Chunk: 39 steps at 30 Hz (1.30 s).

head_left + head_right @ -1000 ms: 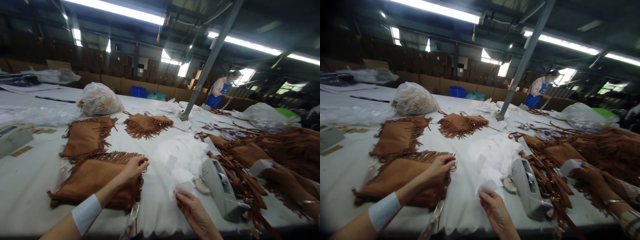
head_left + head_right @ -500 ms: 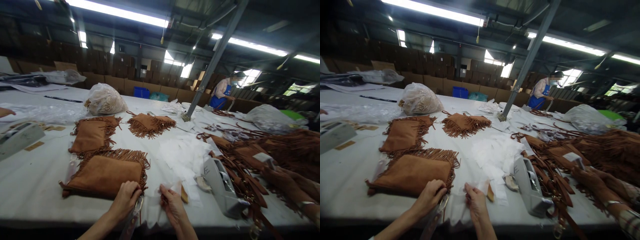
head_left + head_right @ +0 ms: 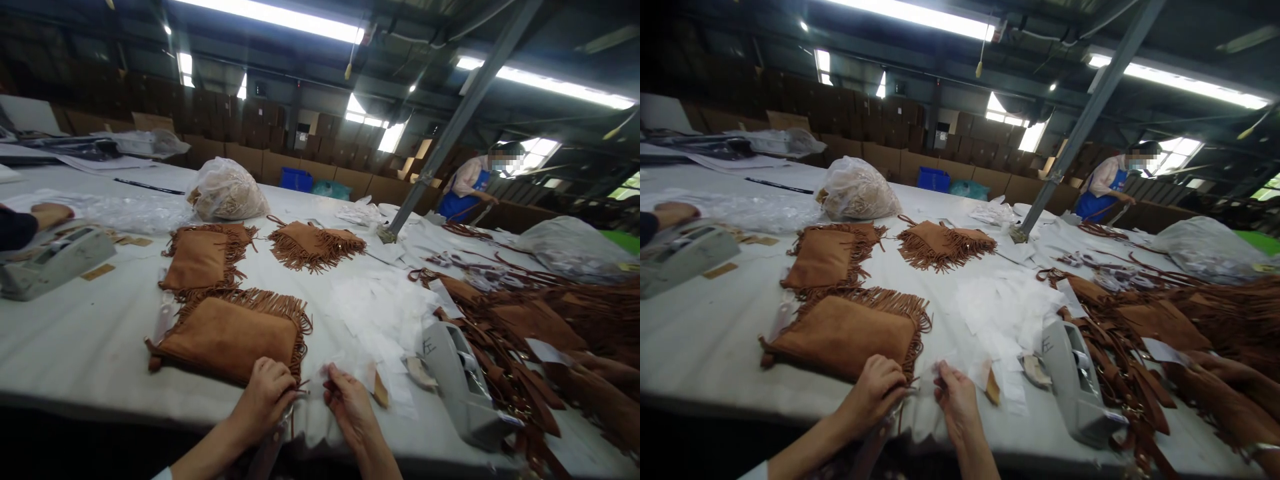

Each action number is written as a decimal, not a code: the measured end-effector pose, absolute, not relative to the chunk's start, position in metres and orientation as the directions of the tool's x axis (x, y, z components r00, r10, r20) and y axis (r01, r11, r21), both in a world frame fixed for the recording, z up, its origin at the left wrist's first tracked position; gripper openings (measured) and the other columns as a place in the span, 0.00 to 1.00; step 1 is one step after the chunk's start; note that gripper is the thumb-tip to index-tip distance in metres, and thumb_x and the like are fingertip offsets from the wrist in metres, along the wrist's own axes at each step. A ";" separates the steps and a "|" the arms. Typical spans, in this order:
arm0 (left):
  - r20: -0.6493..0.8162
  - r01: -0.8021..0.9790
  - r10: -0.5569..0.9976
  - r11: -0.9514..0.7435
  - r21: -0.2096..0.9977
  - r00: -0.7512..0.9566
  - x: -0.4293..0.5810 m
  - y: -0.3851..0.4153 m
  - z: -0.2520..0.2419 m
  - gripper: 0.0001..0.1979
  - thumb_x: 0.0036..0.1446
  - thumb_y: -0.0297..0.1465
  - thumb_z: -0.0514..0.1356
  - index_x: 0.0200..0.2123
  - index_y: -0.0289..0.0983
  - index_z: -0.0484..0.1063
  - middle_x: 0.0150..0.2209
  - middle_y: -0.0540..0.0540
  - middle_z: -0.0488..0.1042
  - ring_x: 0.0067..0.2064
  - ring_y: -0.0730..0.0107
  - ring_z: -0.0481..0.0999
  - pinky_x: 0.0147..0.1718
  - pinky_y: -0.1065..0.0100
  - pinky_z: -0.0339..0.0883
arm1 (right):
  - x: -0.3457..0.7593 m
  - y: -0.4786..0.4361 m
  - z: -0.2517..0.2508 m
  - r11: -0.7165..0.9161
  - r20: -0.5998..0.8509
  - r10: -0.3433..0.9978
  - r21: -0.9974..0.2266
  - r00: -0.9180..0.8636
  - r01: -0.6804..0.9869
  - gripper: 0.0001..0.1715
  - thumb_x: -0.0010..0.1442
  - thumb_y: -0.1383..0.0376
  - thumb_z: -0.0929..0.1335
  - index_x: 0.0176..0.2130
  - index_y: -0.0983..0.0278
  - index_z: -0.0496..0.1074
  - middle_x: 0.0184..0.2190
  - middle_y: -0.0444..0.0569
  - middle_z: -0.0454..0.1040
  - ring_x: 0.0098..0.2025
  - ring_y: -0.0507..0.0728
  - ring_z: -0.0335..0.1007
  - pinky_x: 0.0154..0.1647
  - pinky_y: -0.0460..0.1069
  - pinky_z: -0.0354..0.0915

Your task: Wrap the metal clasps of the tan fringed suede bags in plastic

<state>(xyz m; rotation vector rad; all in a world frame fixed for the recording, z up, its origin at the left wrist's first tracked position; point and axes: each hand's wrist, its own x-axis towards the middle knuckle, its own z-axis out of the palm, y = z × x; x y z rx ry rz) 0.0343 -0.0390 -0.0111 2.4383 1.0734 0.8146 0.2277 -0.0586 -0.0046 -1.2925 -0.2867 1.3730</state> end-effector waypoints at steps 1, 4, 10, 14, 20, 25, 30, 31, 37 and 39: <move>0.371 0.553 0.741 -0.667 0.499 0.559 0.034 -0.040 -0.012 0.05 0.60 0.29 0.55 0.33 0.38 0.71 0.35 0.46 0.73 0.39 0.61 0.67 0.43 0.57 0.56 | 0.228 -0.059 -0.005 -0.305 -0.503 0.818 -0.790 0.278 -0.532 0.20 0.35 0.58 0.80 0.25 0.65 0.74 0.21 0.44 0.73 0.24 0.49 0.66 0.24 0.43 0.61; 0.379 0.581 0.740 -0.672 0.459 0.556 0.036 -0.041 -0.016 0.09 0.61 0.24 0.51 0.32 0.37 0.70 0.35 0.46 0.73 0.39 0.62 0.67 0.44 0.57 0.55 | 0.227 -0.060 -0.004 -0.310 -0.480 0.835 -0.815 0.270 -0.490 0.20 0.36 0.57 0.79 0.25 0.66 0.75 0.23 0.45 0.74 0.25 0.49 0.66 0.24 0.44 0.62; 0.369 0.674 0.805 -0.591 0.443 0.464 0.040 -0.039 -0.018 0.12 0.62 0.22 0.47 0.31 0.36 0.68 0.31 0.46 0.70 0.35 0.63 0.65 0.42 0.58 0.57 | 0.223 -0.060 0.001 -0.310 -0.470 0.847 -0.817 0.249 -0.486 0.22 0.35 0.55 0.79 0.25 0.68 0.76 0.23 0.45 0.75 0.25 0.48 0.66 0.25 0.43 0.61; 0.410 0.608 0.756 -0.654 0.451 0.510 0.036 -0.041 -0.017 0.04 0.61 0.28 0.55 0.36 0.38 0.69 0.35 0.48 0.71 0.39 0.62 0.67 0.45 0.56 0.56 | 0.224 -0.059 0.001 -0.312 -0.493 0.838 -0.786 0.235 -0.534 0.21 0.34 0.57 0.80 0.24 0.68 0.75 0.22 0.44 0.74 0.24 0.48 0.66 0.25 0.42 0.62; 0.522 0.522 0.588 -0.803 0.287 0.618 0.034 -0.037 -0.017 0.04 0.59 0.32 0.59 0.34 0.38 0.70 0.36 0.48 0.73 0.38 0.64 0.67 0.40 0.61 0.57 | 0.237 -0.058 -0.015 -0.306 -0.481 0.847 -0.790 0.228 -0.532 0.19 0.36 0.57 0.79 0.25 0.66 0.75 0.21 0.45 0.74 0.23 0.51 0.69 0.26 0.46 0.66; 0.470 0.467 0.549 -0.836 0.289 0.692 0.031 -0.025 -0.015 0.05 0.58 0.33 0.59 0.32 0.38 0.71 0.31 0.48 0.75 0.34 0.66 0.69 0.36 0.62 0.56 | 0.244 -0.052 -0.028 -0.288 -0.451 0.866 -0.801 0.214 -0.525 0.19 0.37 0.58 0.79 0.27 0.66 0.75 0.23 0.47 0.76 0.25 0.52 0.71 0.27 0.47 0.68; 0.290 0.447 0.675 -0.693 0.566 0.678 0.027 -0.027 -0.007 0.09 0.62 0.29 0.55 0.42 0.44 0.72 0.32 0.50 0.74 0.37 0.67 0.69 0.39 0.63 0.56 | 0.238 -0.057 -0.019 -0.283 -0.482 0.852 -0.753 0.204 -0.594 0.18 0.36 0.60 0.80 0.25 0.67 0.75 0.22 0.45 0.75 0.23 0.49 0.69 0.26 0.44 0.67; 0.269 0.453 0.655 -0.710 0.539 0.706 0.028 -0.029 -0.006 0.10 0.62 0.29 0.54 0.44 0.44 0.71 0.33 0.49 0.74 0.38 0.65 0.68 0.39 0.62 0.55 | 0.236 -0.058 -0.018 -0.280 -0.486 0.851 -0.741 0.200 -0.610 0.18 0.36 0.61 0.80 0.25 0.67 0.75 0.21 0.44 0.74 0.23 0.49 0.68 0.25 0.44 0.67; 0.217 0.517 0.602 -0.784 0.343 0.769 0.033 -0.039 -0.006 0.10 0.62 0.29 0.52 0.46 0.39 0.69 0.38 0.44 0.71 0.40 0.59 0.64 0.39 0.58 0.55 | 0.234 -0.064 -0.014 -0.257 -0.476 0.863 -0.700 0.167 -0.666 0.15 0.39 0.63 0.79 0.25 0.68 0.75 0.24 0.45 0.76 0.25 0.48 0.68 0.28 0.43 0.67; 0.229 0.516 0.619 -0.767 0.382 0.751 0.033 -0.040 -0.007 0.11 0.62 0.28 0.51 0.45 0.39 0.70 0.37 0.44 0.71 0.40 0.60 0.64 0.39 0.59 0.55 | 0.233 -0.065 -0.013 -0.262 -0.471 0.868 -0.702 0.156 -0.662 0.15 0.40 0.62 0.79 0.25 0.68 0.75 0.24 0.45 0.76 0.25 0.48 0.68 0.29 0.43 0.66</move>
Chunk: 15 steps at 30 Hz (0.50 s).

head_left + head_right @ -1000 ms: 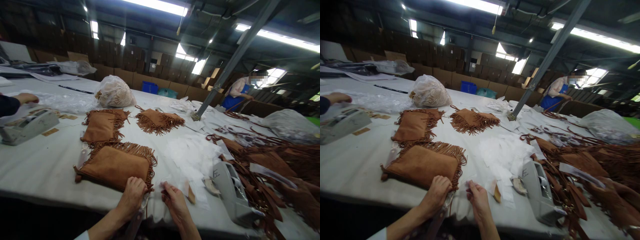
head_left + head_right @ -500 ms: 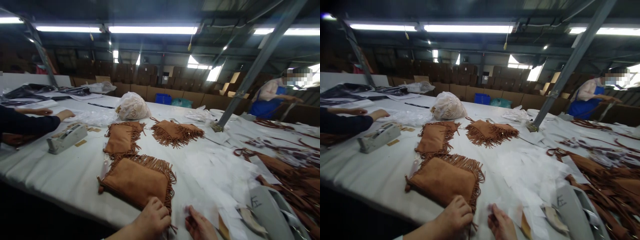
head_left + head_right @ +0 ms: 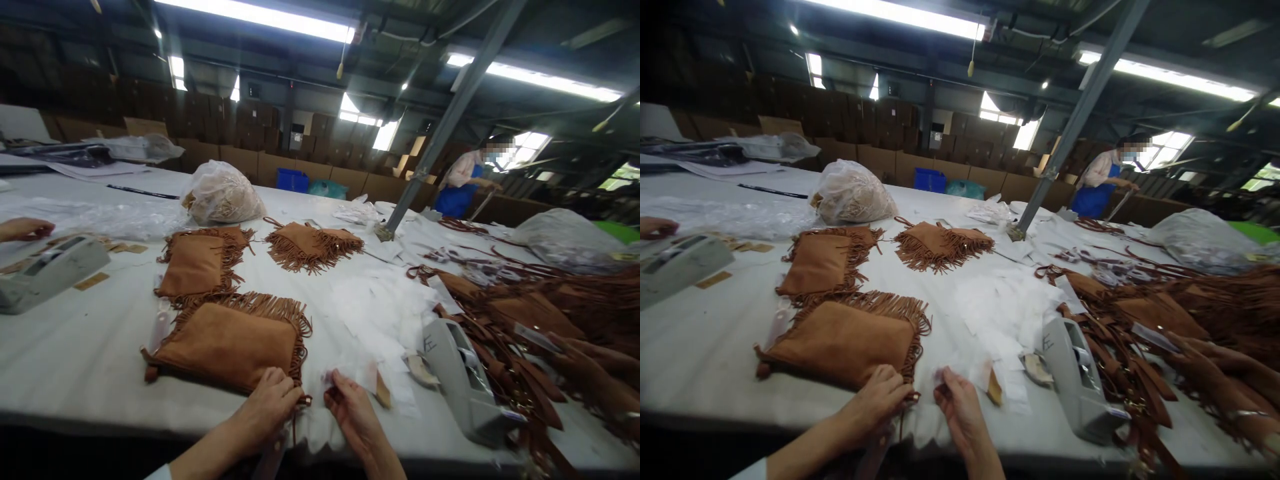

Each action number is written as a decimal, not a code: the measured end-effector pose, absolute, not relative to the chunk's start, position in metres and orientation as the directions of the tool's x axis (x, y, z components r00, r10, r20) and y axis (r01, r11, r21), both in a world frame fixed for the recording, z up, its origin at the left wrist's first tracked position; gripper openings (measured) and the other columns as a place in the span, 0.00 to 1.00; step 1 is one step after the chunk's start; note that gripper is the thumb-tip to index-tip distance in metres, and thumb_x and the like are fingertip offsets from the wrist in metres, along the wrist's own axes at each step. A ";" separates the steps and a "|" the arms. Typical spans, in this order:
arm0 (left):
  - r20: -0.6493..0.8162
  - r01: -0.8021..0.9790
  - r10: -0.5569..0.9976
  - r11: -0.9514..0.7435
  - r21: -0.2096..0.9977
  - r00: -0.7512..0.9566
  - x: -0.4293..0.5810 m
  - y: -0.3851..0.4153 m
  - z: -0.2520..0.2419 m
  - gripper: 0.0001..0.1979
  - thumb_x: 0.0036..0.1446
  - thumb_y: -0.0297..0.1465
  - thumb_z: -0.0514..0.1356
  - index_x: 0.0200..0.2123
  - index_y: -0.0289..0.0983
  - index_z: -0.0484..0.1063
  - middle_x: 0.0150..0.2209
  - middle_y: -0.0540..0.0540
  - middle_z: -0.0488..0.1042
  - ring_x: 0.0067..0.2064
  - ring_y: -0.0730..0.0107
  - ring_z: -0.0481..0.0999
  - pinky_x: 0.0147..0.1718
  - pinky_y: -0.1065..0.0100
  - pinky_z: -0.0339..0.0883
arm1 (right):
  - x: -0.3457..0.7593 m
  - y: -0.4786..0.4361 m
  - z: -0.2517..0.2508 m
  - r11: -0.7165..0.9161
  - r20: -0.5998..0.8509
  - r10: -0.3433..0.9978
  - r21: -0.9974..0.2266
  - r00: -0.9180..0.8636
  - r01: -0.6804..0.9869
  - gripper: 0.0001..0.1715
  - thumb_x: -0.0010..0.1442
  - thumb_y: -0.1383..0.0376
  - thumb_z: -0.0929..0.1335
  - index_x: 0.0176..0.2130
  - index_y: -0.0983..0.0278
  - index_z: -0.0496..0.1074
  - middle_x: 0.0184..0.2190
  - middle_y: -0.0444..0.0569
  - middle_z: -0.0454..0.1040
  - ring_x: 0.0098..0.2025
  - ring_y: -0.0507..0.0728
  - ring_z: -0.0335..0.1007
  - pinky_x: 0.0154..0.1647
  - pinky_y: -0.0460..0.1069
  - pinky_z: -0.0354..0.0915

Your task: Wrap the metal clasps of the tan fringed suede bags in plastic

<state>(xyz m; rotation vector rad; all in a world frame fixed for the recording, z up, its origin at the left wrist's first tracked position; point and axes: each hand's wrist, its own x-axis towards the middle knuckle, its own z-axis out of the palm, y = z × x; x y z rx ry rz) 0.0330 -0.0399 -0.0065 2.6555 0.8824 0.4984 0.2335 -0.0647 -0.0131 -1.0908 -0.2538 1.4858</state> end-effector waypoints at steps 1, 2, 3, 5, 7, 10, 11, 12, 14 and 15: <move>0.236 0.509 0.635 -0.747 0.428 0.735 0.033 -0.040 -0.006 0.12 0.63 0.28 0.51 0.44 0.40 0.71 0.36 0.45 0.72 0.40 0.60 0.65 0.39 0.60 0.55 | 0.233 -0.065 -0.012 -0.264 -0.466 0.871 -0.708 0.153 -0.655 0.15 0.39 0.62 0.79 0.25 0.68 0.75 0.24 0.45 0.76 0.25 0.48 0.68 0.29 0.43 0.66; 0.243 0.497 0.656 -0.720 0.485 0.714 0.033 -0.039 -0.006 0.12 0.63 0.28 0.51 0.44 0.40 0.72 0.36 0.45 0.72 0.40 0.61 0.65 0.39 0.60 0.56 | 0.232 -0.065 -0.011 -0.264 -0.460 0.875 -0.716 0.153 -0.646 0.15 0.39 0.61 0.79 0.25 0.68 0.75 0.24 0.45 0.76 0.25 0.48 0.67 0.29 0.43 0.66; 0.250 0.479 0.680 -0.687 0.546 0.690 0.032 -0.037 -0.007 0.12 0.63 0.29 0.51 0.44 0.41 0.73 0.35 0.45 0.72 0.39 0.62 0.66 0.40 0.60 0.56 | 0.231 -0.065 -0.011 -0.264 -0.454 0.878 -0.726 0.154 -0.634 0.16 0.39 0.61 0.79 0.25 0.68 0.76 0.24 0.46 0.76 0.25 0.48 0.67 0.28 0.43 0.66; 0.256 0.438 0.728 -0.614 0.657 0.636 0.032 -0.034 -0.008 0.11 0.63 0.32 0.53 0.43 0.43 0.75 0.34 0.46 0.74 0.38 0.63 0.68 0.40 0.61 0.57 | 0.229 -0.065 -0.009 -0.267 -0.443 0.883 -0.748 0.158 -0.608 0.16 0.40 0.60 0.79 0.25 0.68 0.76 0.24 0.45 0.75 0.25 0.48 0.66 0.28 0.43 0.65; 0.239 0.418 0.774 -0.542 0.729 0.587 0.033 -0.031 -0.009 0.10 0.61 0.34 0.56 0.42 0.44 0.77 0.32 0.47 0.75 0.37 0.64 0.69 0.40 0.61 0.57 | 0.227 -0.066 -0.007 -0.269 -0.432 0.888 -0.767 0.159 -0.583 0.17 0.40 0.59 0.79 0.25 0.68 0.76 0.23 0.45 0.74 0.24 0.47 0.65 0.28 0.43 0.64; 0.194 0.436 0.811 -0.479 0.762 0.552 0.034 -0.028 -0.012 0.09 0.60 0.35 0.58 0.40 0.44 0.78 0.28 0.47 0.74 0.36 0.63 0.69 0.39 0.62 0.58 | 0.226 -0.066 -0.006 -0.265 -0.412 0.896 -0.794 0.164 -0.546 0.17 0.39 0.58 0.79 0.25 0.68 0.77 0.22 0.45 0.73 0.24 0.47 0.64 0.27 0.43 0.63; 0.185 0.448 0.816 -0.473 0.759 0.547 0.035 -0.028 -0.012 0.10 0.60 0.36 0.58 0.39 0.44 0.79 0.28 0.47 0.74 0.36 0.63 0.69 0.39 0.62 0.58 | 0.226 -0.067 -0.007 -0.264 -0.406 0.898 -0.804 0.169 -0.533 0.18 0.39 0.57 0.79 0.25 0.68 0.77 0.22 0.45 0.74 0.24 0.47 0.64 0.27 0.43 0.63; 0.180 0.461 0.819 -0.472 0.752 0.546 0.035 -0.028 -0.012 0.10 0.60 0.36 0.57 0.39 0.44 0.79 0.28 0.47 0.74 0.36 0.63 0.69 0.39 0.62 0.58 | 0.226 -0.067 -0.007 -0.264 -0.401 0.900 -0.814 0.173 -0.517 0.18 0.39 0.57 0.79 0.25 0.68 0.77 0.23 0.45 0.74 0.24 0.48 0.63 0.27 0.43 0.62; 0.170 0.482 0.821 -0.473 0.737 0.546 0.036 -0.028 -0.011 0.10 0.60 0.35 0.57 0.39 0.43 0.79 0.28 0.47 0.74 0.36 0.63 0.69 0.39 0.62 0.57 | 0.226 -0.067 -0.009 -0.269 -0.395 0.901 -0.835 0.182 -0.480 0.19 0.38 0.56 0.79 0.26 0.68 0.77 0.24 0.46 0.74 0.24 0.48 0.64 0.28 0.43 0.62; 0.165 0.490 0.821 -0.474 0.732 0.547 0.036 -0.028 -0.010 0.10 0.60 0.35 0.57 0.39 0.43 0.79 0.28 0.47 0.74 0.36 0.63 0.68 0.39 0.62 0.57 | 0.226 -0.067 -0.010 -0.273 -0.392 0.901 -0.846 0.187 -0.459 0.20 0.38 0.55 0.78 0.26 0.68 0.77 0.24 0.46 0.75 0.25 0.48 0.64 0.28 0.44 0.62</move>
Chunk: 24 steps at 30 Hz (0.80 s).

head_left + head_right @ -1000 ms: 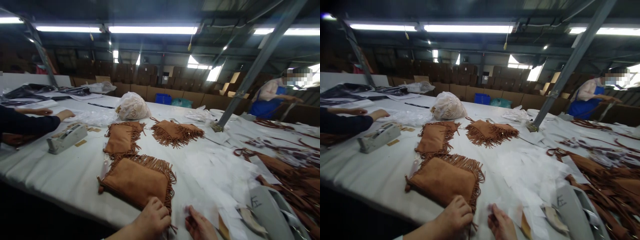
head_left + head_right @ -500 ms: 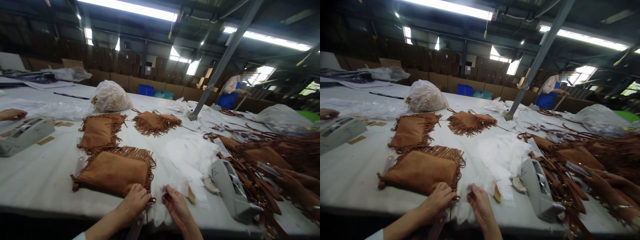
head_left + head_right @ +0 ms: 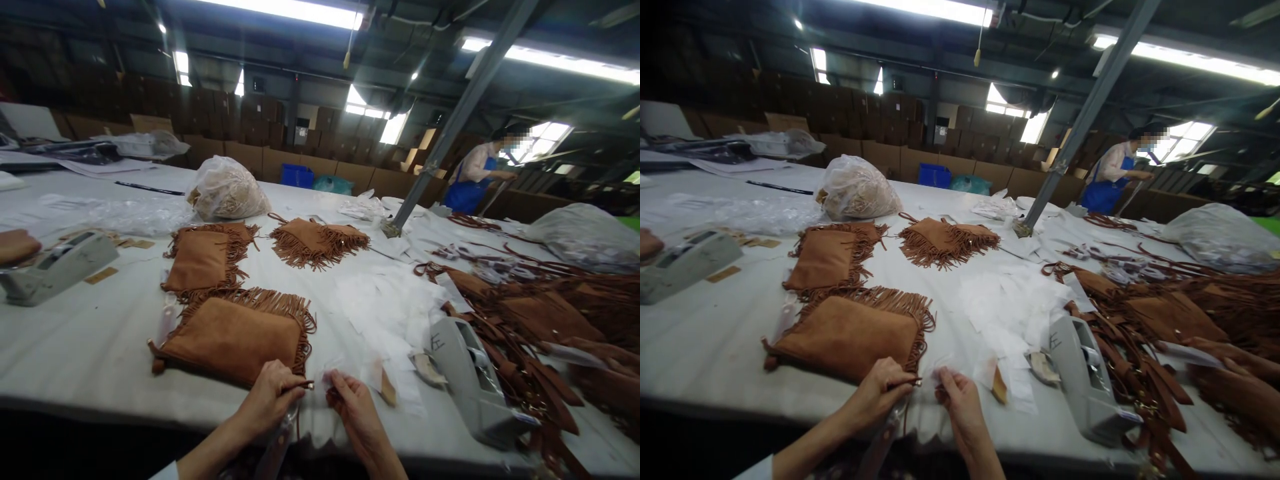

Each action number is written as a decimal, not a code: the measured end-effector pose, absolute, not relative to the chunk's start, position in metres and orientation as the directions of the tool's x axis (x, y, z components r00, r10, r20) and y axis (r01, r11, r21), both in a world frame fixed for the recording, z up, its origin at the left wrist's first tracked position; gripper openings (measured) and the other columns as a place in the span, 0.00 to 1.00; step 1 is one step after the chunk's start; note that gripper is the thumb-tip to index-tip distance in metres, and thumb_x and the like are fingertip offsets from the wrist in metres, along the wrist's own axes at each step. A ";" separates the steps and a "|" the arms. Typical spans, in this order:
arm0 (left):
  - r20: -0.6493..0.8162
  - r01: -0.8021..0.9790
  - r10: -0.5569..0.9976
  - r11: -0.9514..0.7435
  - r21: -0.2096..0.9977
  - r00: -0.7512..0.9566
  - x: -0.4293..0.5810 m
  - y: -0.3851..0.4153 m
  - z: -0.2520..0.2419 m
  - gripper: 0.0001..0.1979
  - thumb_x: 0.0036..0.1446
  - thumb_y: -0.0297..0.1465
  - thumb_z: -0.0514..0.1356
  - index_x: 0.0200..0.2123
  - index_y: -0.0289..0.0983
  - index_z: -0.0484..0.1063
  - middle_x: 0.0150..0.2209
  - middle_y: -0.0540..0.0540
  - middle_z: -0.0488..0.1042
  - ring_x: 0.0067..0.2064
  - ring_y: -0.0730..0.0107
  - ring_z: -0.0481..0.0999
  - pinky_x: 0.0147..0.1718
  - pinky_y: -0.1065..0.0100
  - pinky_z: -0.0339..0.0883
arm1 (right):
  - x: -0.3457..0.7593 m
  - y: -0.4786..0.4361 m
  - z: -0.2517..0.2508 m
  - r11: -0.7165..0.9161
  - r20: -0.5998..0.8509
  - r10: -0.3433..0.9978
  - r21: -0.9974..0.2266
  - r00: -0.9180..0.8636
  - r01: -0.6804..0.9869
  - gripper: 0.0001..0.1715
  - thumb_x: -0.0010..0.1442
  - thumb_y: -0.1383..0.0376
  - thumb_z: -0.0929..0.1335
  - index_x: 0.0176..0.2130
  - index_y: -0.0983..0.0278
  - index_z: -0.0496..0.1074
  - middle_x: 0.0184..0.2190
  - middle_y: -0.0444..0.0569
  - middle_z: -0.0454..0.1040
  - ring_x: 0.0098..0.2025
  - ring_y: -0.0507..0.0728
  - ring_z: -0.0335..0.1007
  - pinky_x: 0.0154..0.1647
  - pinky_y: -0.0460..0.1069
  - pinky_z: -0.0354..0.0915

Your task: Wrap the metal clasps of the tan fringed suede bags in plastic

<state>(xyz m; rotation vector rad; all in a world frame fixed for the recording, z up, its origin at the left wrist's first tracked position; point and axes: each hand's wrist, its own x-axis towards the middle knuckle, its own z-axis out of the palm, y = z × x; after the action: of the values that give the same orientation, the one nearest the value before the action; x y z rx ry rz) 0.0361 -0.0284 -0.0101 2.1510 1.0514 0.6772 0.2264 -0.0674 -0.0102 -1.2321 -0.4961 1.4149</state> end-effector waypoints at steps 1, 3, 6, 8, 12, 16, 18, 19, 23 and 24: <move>0.162 0.494 0.819 -0.476 0.728 0.550 0.036 -0.029 -0.009 0.10 0.60 0.35 0.57 0.39 0.43 0.78 0.28 0.47 0.74 0.36 0.63 0.68 0.39 0.62 0.57 | 0.226 -0.067 -0.011 -0.276 -0.388 0.901 -0.858 0.195 -0.433 0.21 0.38 0.54 0.78 0.26 0.68 0.77 0.24 0.46 0.75 0.25 0.48 0.64 0.28 0.44 0.62; 0.161 0.497 0.814 -0.483 0.721 0.558 0.036 -0.029 -0.009 0.10 0.60 0.35 0.56 0.38 0.43 0.78 0.28 0.47 0.74 0.36 0.63 0.69 0.39 0.62 0.57 | 0.226 -0.067 -0.013 -0.280 -0.372 0.904 -0.887 0.210 -0.367 0.23 0.38 0.51 0.77 0.25 0.68 0.78 0.24 0.46 0.75 0.25 0.49 0.63 0.28 0.44 0.61; 0.170 0.492 0.810 -0.491 0.719 0.561 0.035 -0.029 -0.009 0.10 0.60 0.35 0.56 0.37 0.43 0.78 0.29 0.47 0.75 0.37 0.62 0.69 0.40 0.62 0.58 | 0.225 -0.066 -0.012 -0.269 -0.322 0.920 -0.933 0.224 -0.238 0.25 0.39 0.48 0.76 0.25 0.67 0.78 0.23 0.47 0.75 0.25 0.50 0.63 0.28 0.45 0.60; 0.174 0.483 0.817 -0.481 0.732 0.550 0.036 -0.029 -0.009 0.10 0.60 0.34 0.56 0.37 0.43 0.78 0.29 0.47 0.76 0.38 0.62 0.69 0.40 0.61 0.58 | 0.222 -0.066 -0.010 -0.252 -0.283 0.932 -0.955 0.228 -0.155 0.26 0.39 0.46 0.75 0.25 0.68 0.78 0.21 0.47 0.74 0.24 0.51 0.62 0.28 0.46 0.60; 0.170 0.473 0.835 -0.451 0.757 0.524 0.038 -0.031 -0.006 0.08 0.59 0.31 0.57 0.34 0.42 0.78 0.30 0.48 0.77 0.37 0.63 0.70 0.41 0.61 0.58 | 0.215 -0.067 -0.005 -0.211 -0.218 0.945 -0.976 0.244 -0.056 0.27 0.42 0.45 0.73 0.23 0.67 0.76 0.18 0.46 0.72 0.24 0.52 0.62 0.28 0.47 0.59; 0.159 0.457 0.870 -0.391 0.799 0.467 0.037 -0.035 -0.009 0.09 0.57 0.29 0.57 0.39 0.40 0.76 0.32 0.47 0.76 0.40 0.61 0.71 0.43 0.61 0.61 | 0.207 -0.068 -0.002 -0.167 -0.158 0.965 -0.986 0.207 0.025 0.27 0.47 0.45 0.71 0.23 0.67 0.76 0.18 0.46 0.72 0.24 0.52 0.61 0.27 0.47 0.59; 0.162 0.423 0.896 -0.347 0.837 0.414 0.036 -0.035 -0.018 0.19 0.55 0.27 0.57 0.51 0.39 0.68 0.33 0.47 0.76 0.42 0.61 0.71 0.44 0.61 0.63 | 0.203 -0.068 -0.004 -0.141 -0.132 0.978 -0.989 0.159 0.044 0.26 0.49 0.46 0.70 0.24 0.67 0.77 0.20 0.46 0.73 0.24 0.52 0.62 0.27 0.46 0.59; 0.162 0.404 0.902 -0.332 0.852 0.400 0.036 -0.034 -0.023 0.24 0.54 0.27 0.58 0.56 0.37 0.63 0.32 0.47 0.76 0.41 0.61 0.71 0.45 0.61 0.63 | 0.202 -0.068 -0.007 -0.128 -0.123 0.984 -0.991 0.130 0.036 0.25 0.49 0.47 0.70 0.25 0.68 0.77 0.21 0.47 0.74 0.25 0.52 0.63 0.27 0.46 0.59; 0.178 0.383 0.908 -0.329 0.863 0.380 0.041 -0.028 -0.039 0.28 0.56 0.33 0.57 0.59 0.34 0.56 0.29 0.49 0.75 0.38 0.61 0.73 0.44 0.61 0.66 | 0.194 -0.064 -0.022 -0.104 -0.107 0.991 -0.994 0.081 -0.042 0.25 0.47 0.48 0.72 0.30 0.68 0.78 0.26 0.49 0.76 0.28 0.54 0.67 0.29 0.46 0.62; 0.191 0.390 0.908 -0.340 0.856 0.373 0.043 -0.027 -0.040 0.27 0.56 0.33 0.56 0.59 0.34 0.56 0.29 0.49 0.75 0.37 0.61 0.74 0.43 0.61 0.67 | 0.192 -0.063 -0.026 -0.105 -0.109 0.989 -0.994 0.104 -0.042 0.25 0.46 0.48 0.73 0.29 0.69 0.78 0.25 0.49 0.76 0.28 0.54 0.67 0.29 0.46 0.62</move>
<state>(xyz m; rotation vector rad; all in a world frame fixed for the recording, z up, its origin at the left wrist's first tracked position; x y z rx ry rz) 0.0428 -0.0268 -0.0395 1.8985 1.1232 0.8939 0.1917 -0.0631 -0.0256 -1.3079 -1.0510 1.2242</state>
